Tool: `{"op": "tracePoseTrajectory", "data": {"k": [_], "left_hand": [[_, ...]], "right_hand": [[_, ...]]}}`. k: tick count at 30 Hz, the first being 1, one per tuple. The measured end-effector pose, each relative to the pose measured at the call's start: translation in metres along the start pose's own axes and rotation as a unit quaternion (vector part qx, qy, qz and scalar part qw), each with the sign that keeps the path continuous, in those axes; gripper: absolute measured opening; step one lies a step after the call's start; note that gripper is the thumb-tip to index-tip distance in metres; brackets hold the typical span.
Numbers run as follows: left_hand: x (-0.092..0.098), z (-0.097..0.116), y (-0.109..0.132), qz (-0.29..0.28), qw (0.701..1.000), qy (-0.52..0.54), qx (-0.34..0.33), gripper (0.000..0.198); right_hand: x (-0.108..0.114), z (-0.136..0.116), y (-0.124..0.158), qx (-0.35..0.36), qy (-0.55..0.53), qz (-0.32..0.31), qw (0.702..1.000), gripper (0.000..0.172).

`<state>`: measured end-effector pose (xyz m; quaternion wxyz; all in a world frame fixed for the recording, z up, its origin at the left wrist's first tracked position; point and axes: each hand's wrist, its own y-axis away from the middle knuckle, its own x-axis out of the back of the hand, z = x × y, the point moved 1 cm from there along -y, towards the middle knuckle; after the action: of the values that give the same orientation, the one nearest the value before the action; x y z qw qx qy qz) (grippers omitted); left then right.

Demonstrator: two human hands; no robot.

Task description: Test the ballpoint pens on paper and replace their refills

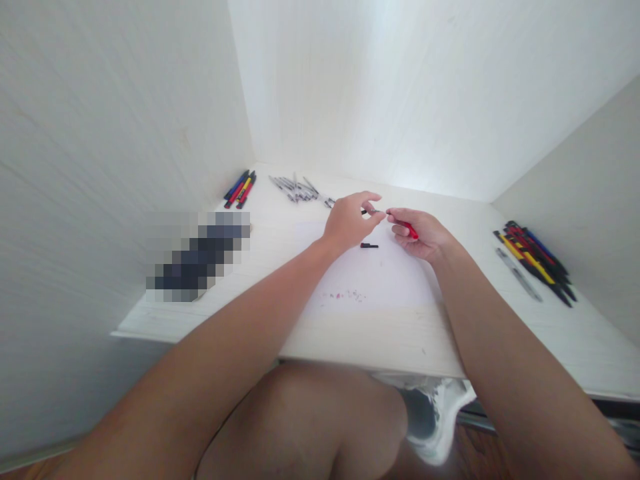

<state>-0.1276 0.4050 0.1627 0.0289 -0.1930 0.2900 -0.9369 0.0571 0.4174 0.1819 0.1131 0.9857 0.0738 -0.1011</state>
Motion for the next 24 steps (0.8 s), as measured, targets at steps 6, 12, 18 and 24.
{"op": "tracePoseTrajectory", "data": {"k": [6, 12, 18, 24], "left_hand": [[0.005, -0.004, -0.003, 0.018, 1.0, -0.01, -0.01, 0.008], [0.005, -0.009, -0.006, -0.012, 0.998, -0.05, -0.022, 0.007], [0.011, -0.012, -0.009, -0.043, 0.991, -0.126, -0.022, 0.012], [0.018, -0.01, -0.011, -0.11, 0.978, -0.175, 0.0, 0.013]], "right_hand": [[-0.003, -0.001, 0.001, 0.009, -0.002, 0.057, 0.998, 0.013], [-0.002, 0.001, -0.001, 0.031, 0.035, 0.054, 0.997, 0.011], [-0.002, 0.002, -0.001, 0.036, 0.069, 0.048, 0.996, 0.011], [-0.001, 0.008, -0.004, 0.043, 0.125, 0.024, 0.991, 0.006]]}}
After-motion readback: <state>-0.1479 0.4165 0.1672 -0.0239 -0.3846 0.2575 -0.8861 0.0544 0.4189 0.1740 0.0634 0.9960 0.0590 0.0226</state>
